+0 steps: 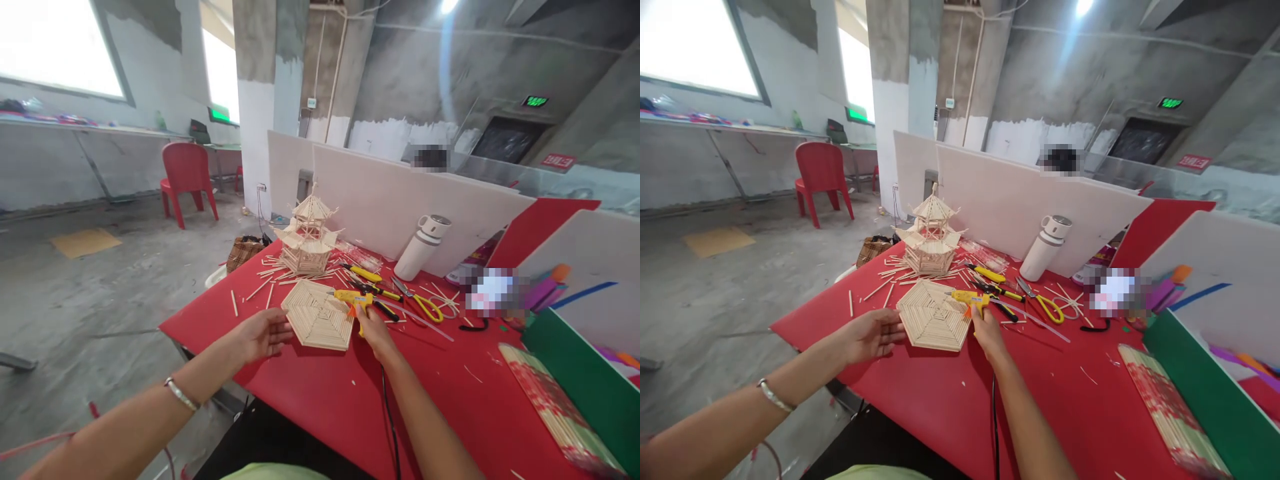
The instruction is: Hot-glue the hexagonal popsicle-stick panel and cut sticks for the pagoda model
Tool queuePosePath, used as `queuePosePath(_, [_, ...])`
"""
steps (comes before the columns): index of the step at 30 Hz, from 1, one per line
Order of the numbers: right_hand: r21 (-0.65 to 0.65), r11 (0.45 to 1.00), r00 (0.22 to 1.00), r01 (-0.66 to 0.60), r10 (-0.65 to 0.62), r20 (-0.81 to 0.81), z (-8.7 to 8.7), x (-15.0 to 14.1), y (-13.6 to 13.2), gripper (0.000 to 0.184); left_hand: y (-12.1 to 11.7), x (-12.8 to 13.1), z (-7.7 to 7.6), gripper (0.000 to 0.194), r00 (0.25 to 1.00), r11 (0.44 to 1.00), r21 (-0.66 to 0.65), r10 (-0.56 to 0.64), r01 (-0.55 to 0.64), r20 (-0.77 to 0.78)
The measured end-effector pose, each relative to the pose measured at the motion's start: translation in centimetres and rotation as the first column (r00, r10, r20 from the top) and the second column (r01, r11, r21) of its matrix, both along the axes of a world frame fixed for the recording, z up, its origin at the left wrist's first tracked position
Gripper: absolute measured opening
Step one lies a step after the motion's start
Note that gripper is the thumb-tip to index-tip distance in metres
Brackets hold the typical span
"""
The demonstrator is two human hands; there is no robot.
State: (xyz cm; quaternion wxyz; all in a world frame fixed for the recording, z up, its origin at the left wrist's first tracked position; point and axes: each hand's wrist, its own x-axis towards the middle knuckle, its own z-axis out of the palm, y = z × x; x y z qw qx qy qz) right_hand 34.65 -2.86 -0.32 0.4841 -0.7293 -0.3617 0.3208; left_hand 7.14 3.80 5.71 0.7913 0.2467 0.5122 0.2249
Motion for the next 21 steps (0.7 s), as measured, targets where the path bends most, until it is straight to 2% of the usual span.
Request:
queuePosePath(3, [0.027, 1.0, 1.0, 0.01, -0.01, -0.007, -0.3, 0.3, 0.5, 0.056, 0.1, 1.8, -0.4, 0.021, 0.998, 0.994, 0.09, 0.051, -0.054, 0.04])
queuePosePath(6, [0.06, 0.998, 1.0, 0.018, -0.017, -0.019, -0.6, 0.0, 0.1, 0.059, -0.9, 3.9, -1.0, 0.032, 0.986, 0.979, 0.169, 0.087, -0.111, 0.141])
queuePosePath(10, [0.161, 0.987, 1.0, 0.019, -0.016, -0.019, 0.1, -0.1, -0.7, 0.057, -2.2, 5.9, -1.7, 0.041, 0.969, 0.949, 0.249, 0.143, -0.191, 0.199])
queuePosePath(13, [0.263, 0.964, 0.999, 0.026, -0.02, -0.025, 2.1, -0.1, -1.4, 0.053, -2.4, 6.1, -1.2, 0.04, 0.957, 0.916, 0.317, 0.18, -0.247, 0.226])
queuePosePath(16, [0.422, 0.906, 0.999, 0.032, -0.019, -0.033, 5.1, -0.3, -2.1, 0.045, -2.0, 5.7, 0.3, 0.041, 0.944, 0.858, 0.414, 0.209, -0.303, 0.256])
queuePosePath(21, [0.57, 0.822, 0.966, 0.014, -0.158, 0.203, 10.8, -1.3, -2.1, 0.04, -0.5, 5.1, 3.3, 0.046, 0.945, 0.713, 0.629, 0.158, -0.31, 0.287])
